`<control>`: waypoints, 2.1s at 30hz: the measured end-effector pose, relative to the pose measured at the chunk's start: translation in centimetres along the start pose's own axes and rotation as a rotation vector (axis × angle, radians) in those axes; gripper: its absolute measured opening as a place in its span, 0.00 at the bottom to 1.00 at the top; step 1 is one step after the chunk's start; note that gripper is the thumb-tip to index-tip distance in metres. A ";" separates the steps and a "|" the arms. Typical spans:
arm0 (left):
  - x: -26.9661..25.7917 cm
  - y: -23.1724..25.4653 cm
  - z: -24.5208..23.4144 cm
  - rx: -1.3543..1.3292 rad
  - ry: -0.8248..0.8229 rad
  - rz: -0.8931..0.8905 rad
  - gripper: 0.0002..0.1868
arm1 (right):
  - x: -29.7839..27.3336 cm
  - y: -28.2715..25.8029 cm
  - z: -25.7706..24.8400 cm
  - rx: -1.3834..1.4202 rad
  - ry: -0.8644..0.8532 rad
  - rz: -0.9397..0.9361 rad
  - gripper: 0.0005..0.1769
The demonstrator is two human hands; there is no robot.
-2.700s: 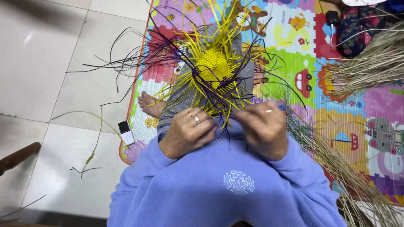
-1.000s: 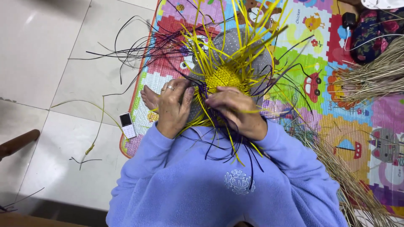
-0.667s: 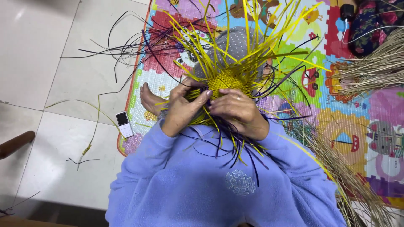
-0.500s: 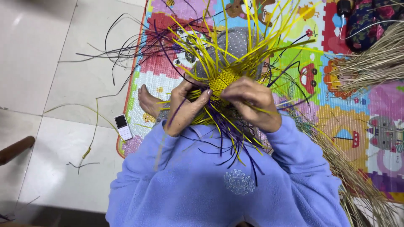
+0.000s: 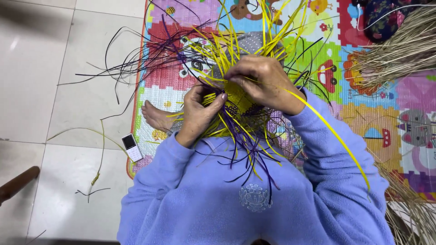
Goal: Weaving a basket using a combination of colored and natural fibers while sitting on the floor.
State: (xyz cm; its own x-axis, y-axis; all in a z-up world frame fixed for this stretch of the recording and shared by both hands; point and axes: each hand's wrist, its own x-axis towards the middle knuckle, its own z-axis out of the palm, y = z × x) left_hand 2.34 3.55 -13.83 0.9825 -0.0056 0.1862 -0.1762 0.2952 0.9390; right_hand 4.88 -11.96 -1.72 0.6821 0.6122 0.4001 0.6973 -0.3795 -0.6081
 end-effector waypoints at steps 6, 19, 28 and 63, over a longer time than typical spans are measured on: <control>0.7 0.6 0.7 -0.014 -0.051 0.058 0.11 | 0.5 0.5 -0.2 -0.100 -0.028 0.027 0.03; 0.5 0.0 0.5 0.023 -0.021 0.030 0.11 | 2.3 0.4 -0.8 -0.237 -0.322 0.229 0.04; 0.5 0.3 -0.2 0.087 -0.014 -0.044 0.10 | 3.3 -0.1 -1.0 -0.257 -0.433 0.335 0.05; 1.0 -1.2 -1.0 0.186 -0.073 0.022 0.03 | 4.1 -1.5 -1.5 -0.294 -0.527 0.343 0.07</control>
State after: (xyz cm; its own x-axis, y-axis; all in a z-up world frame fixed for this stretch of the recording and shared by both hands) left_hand 3.60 4.11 -15.02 0.9726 -0.0723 0.2209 -0.2119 0.1145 0.9706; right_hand 6.94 -9.95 1.88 0.7286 0.6510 -0.2128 0.5429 -0.7384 -0.4000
